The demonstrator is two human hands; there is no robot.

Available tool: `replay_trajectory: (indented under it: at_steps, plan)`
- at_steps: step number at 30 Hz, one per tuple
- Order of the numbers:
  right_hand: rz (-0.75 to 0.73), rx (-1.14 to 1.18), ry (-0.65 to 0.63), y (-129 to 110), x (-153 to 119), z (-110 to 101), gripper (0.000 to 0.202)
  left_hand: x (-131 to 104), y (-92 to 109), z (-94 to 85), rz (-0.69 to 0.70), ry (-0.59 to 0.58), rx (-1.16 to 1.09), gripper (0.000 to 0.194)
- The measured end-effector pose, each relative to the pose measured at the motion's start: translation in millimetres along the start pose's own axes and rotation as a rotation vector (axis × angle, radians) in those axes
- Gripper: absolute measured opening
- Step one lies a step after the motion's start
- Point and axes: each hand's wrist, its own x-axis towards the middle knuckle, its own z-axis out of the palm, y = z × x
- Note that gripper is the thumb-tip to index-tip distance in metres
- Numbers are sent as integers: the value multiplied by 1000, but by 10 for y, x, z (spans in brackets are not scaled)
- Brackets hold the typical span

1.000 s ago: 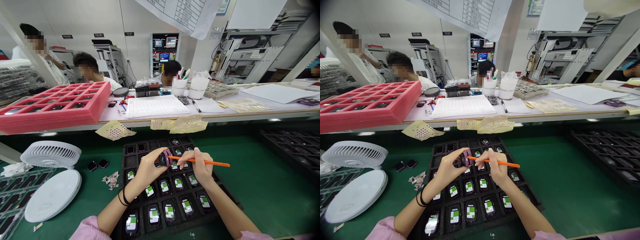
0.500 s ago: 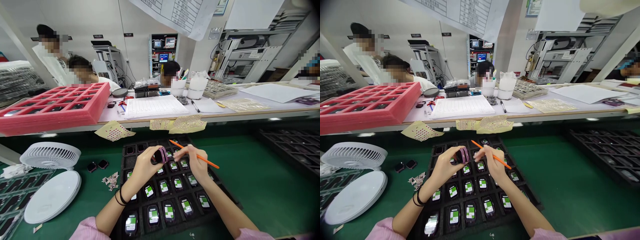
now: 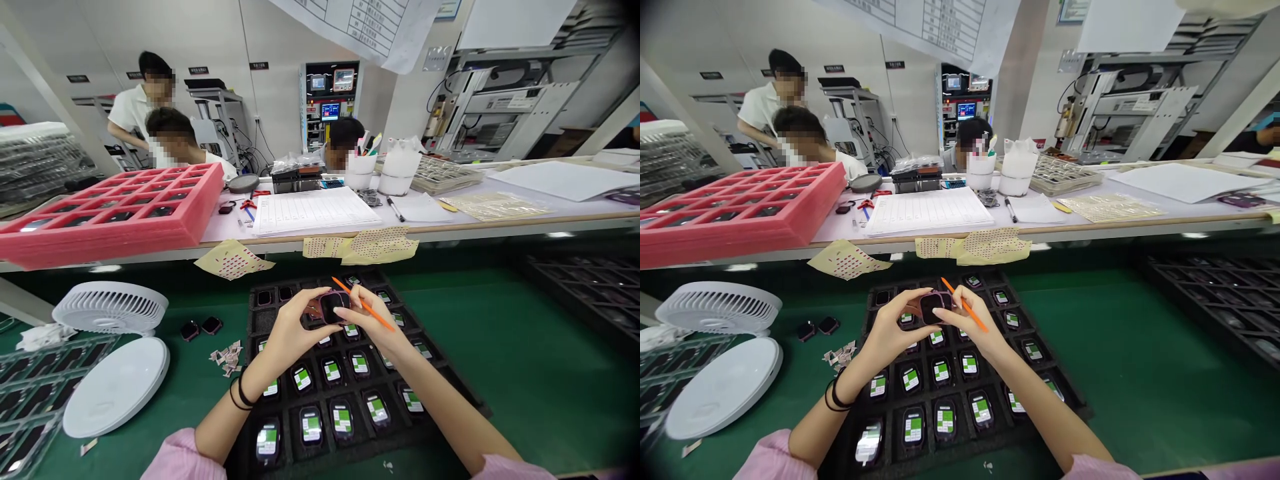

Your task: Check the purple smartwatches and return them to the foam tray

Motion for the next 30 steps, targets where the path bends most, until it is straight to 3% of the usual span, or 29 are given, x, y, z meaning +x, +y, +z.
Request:
replay_trajectory:
  at_steps: [17, 23, 30]
  plan:
    - [12, 11, 14, 40, 12, -26, 47, 1, -48, 20, -32, -14, -26, 49]
    - [22, 90, -24, 18, 64, -91, 43, 59, -105, -13, -155, 36, -159, 47]
    - [24, 124, -57, -34, 124, -158, 45, 153, -354, -144, -314, 69, -336, 58]
